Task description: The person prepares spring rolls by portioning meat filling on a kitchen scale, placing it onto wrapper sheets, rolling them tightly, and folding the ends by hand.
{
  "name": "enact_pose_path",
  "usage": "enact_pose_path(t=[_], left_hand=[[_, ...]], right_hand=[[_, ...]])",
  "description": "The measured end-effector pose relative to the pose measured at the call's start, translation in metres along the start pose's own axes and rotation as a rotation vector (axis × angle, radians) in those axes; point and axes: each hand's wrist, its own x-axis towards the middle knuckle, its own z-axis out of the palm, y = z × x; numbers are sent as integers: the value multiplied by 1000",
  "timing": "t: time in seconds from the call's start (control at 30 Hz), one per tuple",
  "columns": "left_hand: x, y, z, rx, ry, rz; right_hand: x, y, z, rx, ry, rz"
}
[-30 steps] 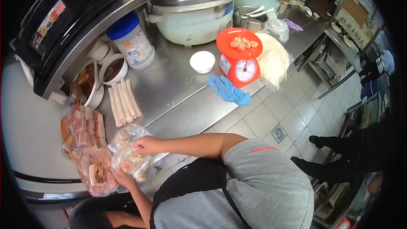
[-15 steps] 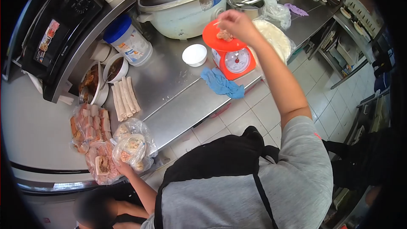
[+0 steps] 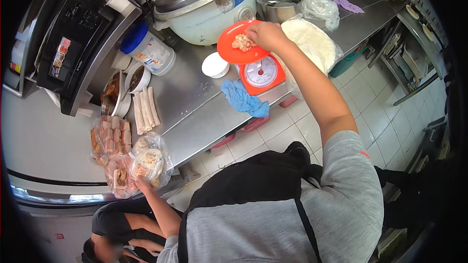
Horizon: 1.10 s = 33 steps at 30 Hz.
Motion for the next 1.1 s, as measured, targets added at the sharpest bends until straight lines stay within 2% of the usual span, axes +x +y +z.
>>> enact_pose_path(t=[0.1,0.27,0.37,0.47,0.53,0.6,0.67,0.73,0.77,0.9,1.03,1.1], left_hand=[[-13,11,5,59,-9,13],[-2,3,-2,28,-13,-1],[-10,11,9,251,225,212],[-80,90,60,884,715,363],[-83,106,85,675,613,878],[-107,126,135,377,286,1135],[-146,137,190,214,-162,1036],[-193,142,241,267,-560,1101],[-218,143,268,247,-679,1186],[-304,126,352,159,-1260,1222],[-378,114,415,206,-1527,1286],[-397,88,453,242,-1513,1378]], right_hand=[[-4,5,8,70,-15,-30],[-4,3,6,251,121,33],[-3,4,3,351,193,19],[-4,19,-3,461,371,-70],[-10,39,-17,601,439,-91],[-32,53,-40,883,482,-33],[-60,68,-60,993,516,83],[-89,90,-69,1023,498,210],[-104,100,-70,1041,514,258],[-165,137,-65,1034,523,480],[-227,170,-52,1066,494,650],[-253,184,-42,1068,457,728]])
